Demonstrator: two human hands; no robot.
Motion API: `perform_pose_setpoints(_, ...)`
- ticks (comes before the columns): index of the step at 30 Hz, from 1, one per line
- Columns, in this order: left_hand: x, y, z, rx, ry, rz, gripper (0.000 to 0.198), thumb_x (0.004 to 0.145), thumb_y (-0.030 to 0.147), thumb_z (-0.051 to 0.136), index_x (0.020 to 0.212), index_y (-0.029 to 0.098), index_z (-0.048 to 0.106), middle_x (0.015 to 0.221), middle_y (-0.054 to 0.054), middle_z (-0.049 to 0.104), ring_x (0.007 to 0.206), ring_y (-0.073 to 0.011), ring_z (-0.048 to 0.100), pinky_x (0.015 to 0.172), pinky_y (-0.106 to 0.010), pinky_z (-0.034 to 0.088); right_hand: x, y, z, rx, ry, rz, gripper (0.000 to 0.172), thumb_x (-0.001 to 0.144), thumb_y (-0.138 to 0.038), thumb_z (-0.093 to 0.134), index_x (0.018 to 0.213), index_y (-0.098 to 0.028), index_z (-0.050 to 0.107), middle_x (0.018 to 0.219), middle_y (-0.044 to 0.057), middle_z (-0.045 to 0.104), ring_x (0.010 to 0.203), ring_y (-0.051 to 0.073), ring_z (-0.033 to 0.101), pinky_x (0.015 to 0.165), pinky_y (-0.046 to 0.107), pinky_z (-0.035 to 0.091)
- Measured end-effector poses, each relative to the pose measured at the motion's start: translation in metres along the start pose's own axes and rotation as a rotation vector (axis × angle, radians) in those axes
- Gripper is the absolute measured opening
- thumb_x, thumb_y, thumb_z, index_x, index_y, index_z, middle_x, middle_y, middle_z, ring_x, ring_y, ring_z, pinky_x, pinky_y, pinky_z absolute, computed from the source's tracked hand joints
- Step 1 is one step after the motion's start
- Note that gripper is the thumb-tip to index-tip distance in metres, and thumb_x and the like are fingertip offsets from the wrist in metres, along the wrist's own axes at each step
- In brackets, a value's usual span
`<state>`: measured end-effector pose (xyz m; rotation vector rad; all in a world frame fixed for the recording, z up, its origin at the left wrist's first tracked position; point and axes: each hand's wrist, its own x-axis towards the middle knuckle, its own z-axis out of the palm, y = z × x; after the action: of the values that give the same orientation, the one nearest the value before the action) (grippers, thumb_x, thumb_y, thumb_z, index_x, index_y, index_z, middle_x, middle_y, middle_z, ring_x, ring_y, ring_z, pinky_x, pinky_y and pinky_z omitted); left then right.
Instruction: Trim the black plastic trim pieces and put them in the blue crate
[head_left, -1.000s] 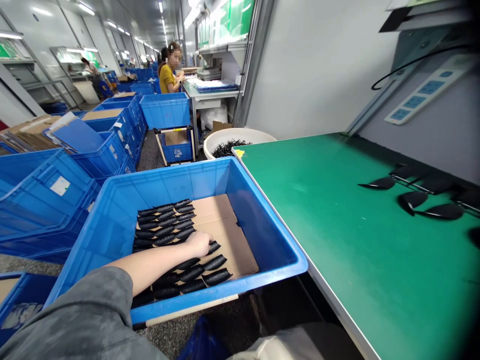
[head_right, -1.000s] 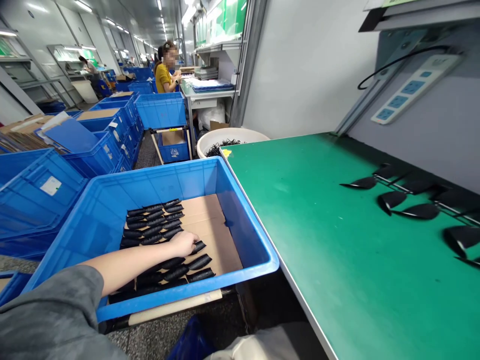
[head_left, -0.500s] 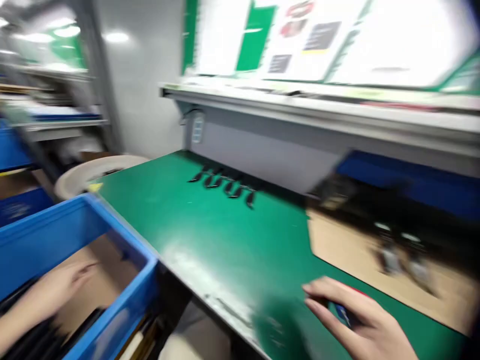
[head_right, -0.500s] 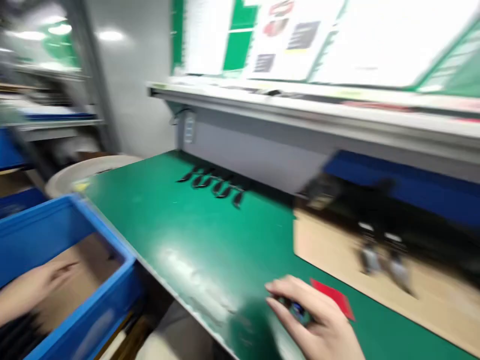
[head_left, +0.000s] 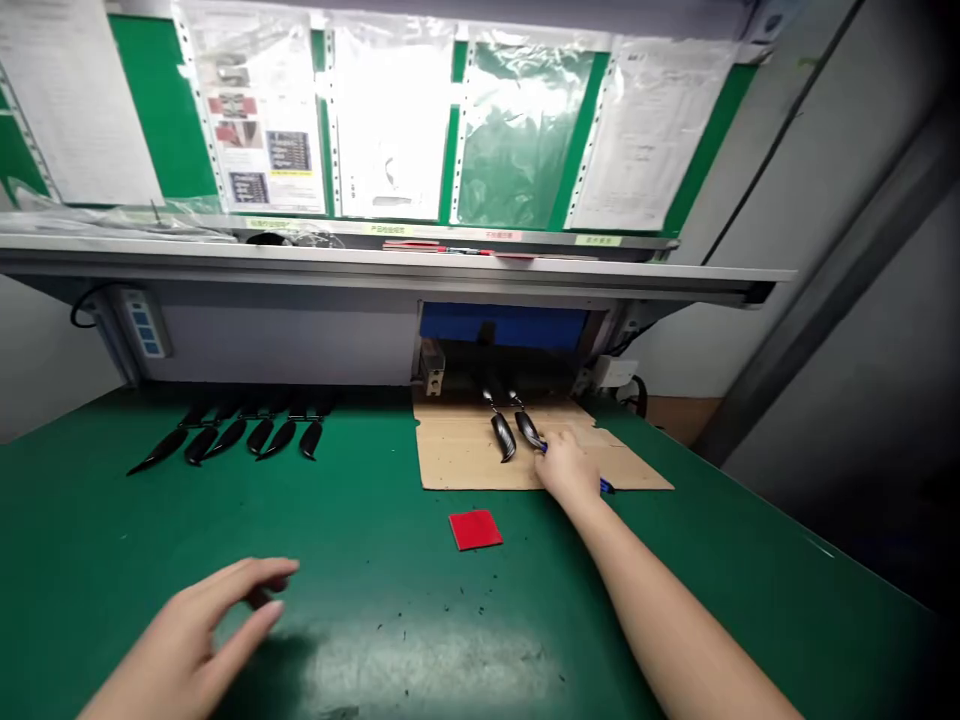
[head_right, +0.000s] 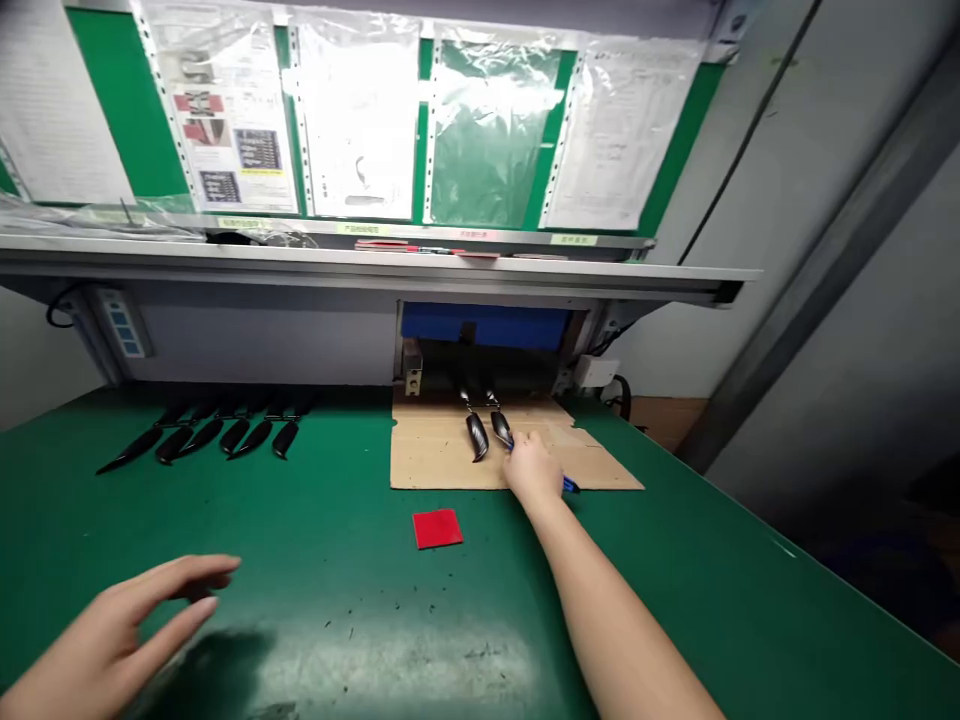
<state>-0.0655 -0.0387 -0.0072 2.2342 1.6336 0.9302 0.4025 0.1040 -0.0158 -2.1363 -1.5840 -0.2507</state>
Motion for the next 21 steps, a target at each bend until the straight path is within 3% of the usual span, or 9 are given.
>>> perform_pose_setpoints(4,0.050,0.078,0.046,-0.225,-0.264,-0.014,0.034,0.090,0.049,0.048,0.118,0.036,0.061,0.121,0.000,0.062,0.110,-0.0225,0.058,0.098,-0.034,0.047,0.007,0.035,0.028,-0.063,0.013,0.072,0.021,0.097,-0.029,0.059,0.111,-0.014,0.059,0.109,0.007,0.059,0.094,0.021,0.060,0.084,0.039,0.052)
perform_pose_setpoints(7,0.072,0.105,0.069,-0.404,-0.387,-0.042,0.033,0.090,0.045,0.051,0.119,0.032,0.059,0.120,-0.002,0.061,0.112,-0.0223,0.055,0.099,-0.035,0.045,0.010,0.044,0.041,-0.065,0.035,0.050,0.019,0.096,-0.030,0.059,0.106,-0.014,0.061,0.103,0.005,0.060,0.089,0.019,0.060,0.081,0.037,0.052)
perform_pose_setpoints(12,0.091,0.098,0.087,-0.649,-0.515,-0.084,0.037,0.090,0.043,0.054,0.123,0.026,0.055,0.115,-0.005,0.061,0.108,-0.0220,0.055,0.096,-0.034,0.044,0.008,0.042,0.029,0.004,0.184,-0.040,0.011,0.096,-0.023,0.055,0.092,-0.014,0.059,0.089,0.003,0.059,0.080,0.017,0.057,0.074,0.032,0.048)
perform_pose_setpoints(16,0.096,0.082,0.091,-0.771,-0.551,-0.128,0.053,0.091,0.051,0.051,0.136,0.027,0.041,0.114,-0.008,0.060,0.103,-0.0224,0.056,0.097,-0.038,0.040,-0.017,0.015,0.003,0.112,0.325,-0.240,0.022,0.096,-0.018,0.042,0.081,-0.015,0.058,0.078,0.005,0.056,0.079,0.020,0.053,0.069,0.031,0.039)
perform_pose_setpoints(19,0.096,0.076,0.092,-1.041,-0.451,-0.289,0.065,0.091,0.062,0.039,0.145,0.030,0.025,0.121,-0.010,0.057,0.105,-0.0244,0.056,0.094,-0.041,0.042,-0.048,-0.024,-0.010,0.192,0.361,-0.452,0.030,0.098,-0.024,0.037,0.080,-0.016,0.059,0.074,0.006,0.055,0.074,0.021,0.051,0.067,0.032,0.035)
perform_pose_setpoints(21,0.097,0.075,0.092,-1.237,-0.346,-0.438,0.068,0.090,0.067,0.034,0.146,0.031,0.023,0.123,-0.011,0.057,0.105,-0.0255,0.056,0.090,-0.042,0.045,-0.070,-0.053,-0.013,0.234,0.342,-0.615,0.031,0.098,-0.025,0.036,0.084,-0.017,0.062,0.072,0.005,0.055,0.071,0.020,0.049,0.066,0.033,0.033)
